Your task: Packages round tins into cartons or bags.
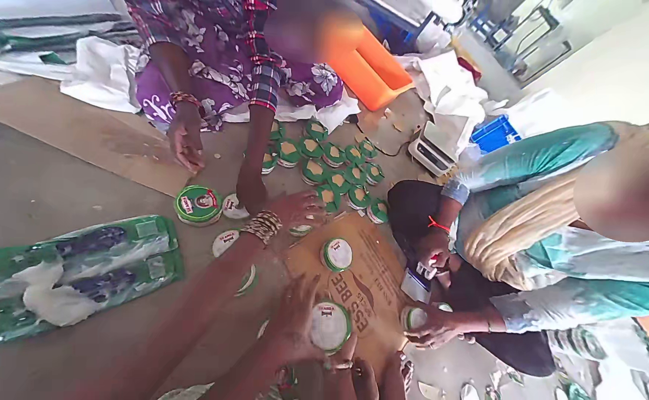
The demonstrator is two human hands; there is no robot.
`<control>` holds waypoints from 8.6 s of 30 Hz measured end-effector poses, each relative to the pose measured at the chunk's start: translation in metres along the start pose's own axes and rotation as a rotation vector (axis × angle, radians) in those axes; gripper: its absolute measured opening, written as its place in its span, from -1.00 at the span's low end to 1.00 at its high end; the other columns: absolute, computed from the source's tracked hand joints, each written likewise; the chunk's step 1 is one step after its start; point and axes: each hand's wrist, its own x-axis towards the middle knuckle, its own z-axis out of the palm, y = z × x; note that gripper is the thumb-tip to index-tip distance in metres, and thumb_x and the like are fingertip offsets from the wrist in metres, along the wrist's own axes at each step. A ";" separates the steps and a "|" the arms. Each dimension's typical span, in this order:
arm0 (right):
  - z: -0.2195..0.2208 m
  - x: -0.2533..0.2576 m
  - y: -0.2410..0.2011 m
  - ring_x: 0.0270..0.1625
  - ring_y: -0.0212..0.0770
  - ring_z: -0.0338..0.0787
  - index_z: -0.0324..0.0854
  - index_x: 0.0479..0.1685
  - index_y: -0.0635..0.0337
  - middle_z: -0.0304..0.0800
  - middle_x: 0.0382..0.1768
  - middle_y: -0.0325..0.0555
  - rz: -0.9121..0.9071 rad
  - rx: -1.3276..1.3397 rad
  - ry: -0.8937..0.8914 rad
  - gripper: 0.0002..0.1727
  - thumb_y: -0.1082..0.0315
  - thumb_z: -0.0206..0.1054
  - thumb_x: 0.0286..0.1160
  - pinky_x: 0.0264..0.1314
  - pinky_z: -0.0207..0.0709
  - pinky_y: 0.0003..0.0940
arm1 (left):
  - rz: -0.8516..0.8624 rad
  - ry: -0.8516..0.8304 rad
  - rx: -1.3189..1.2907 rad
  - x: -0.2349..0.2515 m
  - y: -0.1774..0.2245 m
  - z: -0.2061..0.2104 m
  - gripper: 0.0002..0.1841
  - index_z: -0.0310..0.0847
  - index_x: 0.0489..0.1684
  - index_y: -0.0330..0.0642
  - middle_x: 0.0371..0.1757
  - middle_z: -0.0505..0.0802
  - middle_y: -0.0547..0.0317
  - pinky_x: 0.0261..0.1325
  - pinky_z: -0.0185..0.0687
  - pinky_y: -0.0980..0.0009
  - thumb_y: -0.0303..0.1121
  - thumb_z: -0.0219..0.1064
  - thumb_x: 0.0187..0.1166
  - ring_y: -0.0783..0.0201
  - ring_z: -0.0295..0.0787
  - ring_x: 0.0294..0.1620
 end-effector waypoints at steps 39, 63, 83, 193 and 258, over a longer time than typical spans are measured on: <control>-0.004 0.118 -0.099 0.80 0.45 0.14 -0.35 0.88 0.40 0.00 0.77 0.57 -0.709 -1.503 0.387 -0.07 0.28 0.23 0.72 0.79 0.07 0.28 | -0.191 0.230 -0.048 -0.003 -0.035 -0.070 -0.02 0.21 0.80 -0.17 0.79 0.23 -0.44 0.69 -0.05 -0.38 0.02 0.60 0.35 -0.44 0.04 0.80; 0.231 0.250 -0.018 0.66 0.29 0.44 -0.07 0.82 0.37 0.29 0.66 0.45 -0.644 -1.761 0.202 0.15 0.17 0.65 0.28 0.63 0.38 0.17 | -0.255 0.642 -0.384 0.018 -0.081 -0.113 -0.35 0.44 0.62 -0.26 0.55 0.57 -0.35 0.54 0.36 -0.22 -0.21 0.44 0.51 -0.31 0.45 0.59; 0.010 0.068 0.091 0.38 0.55 0.65 0.74 0.17 0.32 0.63 0.40 0.48 -1.411 -2.001 -0.403 -0.37 -0.02 0.51 0.23 0.25 0.51 0.43 | -0.275 0.307 -0.207 -0.009 -0.070 -0.122 -0.60 0.62 0.49 -0.17 0.41 0.72 -0.20 0.47 0.48 -0.09 -0.40 0.26 0.68 -0.18 0.63 0.44; 0.045 0.051 0.081 0.69 0.66 0.23 0.80 0.22 0.10 0.44 0.60 0.44 -1.221 -2.048 -0.194 -0.50 0.07 0.05 0.58 0.56 -0.12 0.72 | -0.426 0.032 -0.189 0.026 -0.077 -0.095 -0.57 0.55 0.52 -0.21 0.36 0.74 -0.27 0.50 0.44 -0.19 -0.51 0.18 0.66 -0.21 0.63 0.44; 0.052 0.068 0.026 -0.27 -0.20 0.82 0.17 0.69 0.34 0.84 -0.10 0.13 -0.246 -1.377 -0.152 -0.11 0.46 0.60 0.34 -0.19 0.72 -0.26 | -0.288 0.499 -0.396 -0.010 -0.061 -0.034 -0.61 0.53 0.42 -0.41 -0.03 0.87 -0.18 0.13 0.70 0.11 -0.56 0.25 0.63 0.03 0.84 -0.08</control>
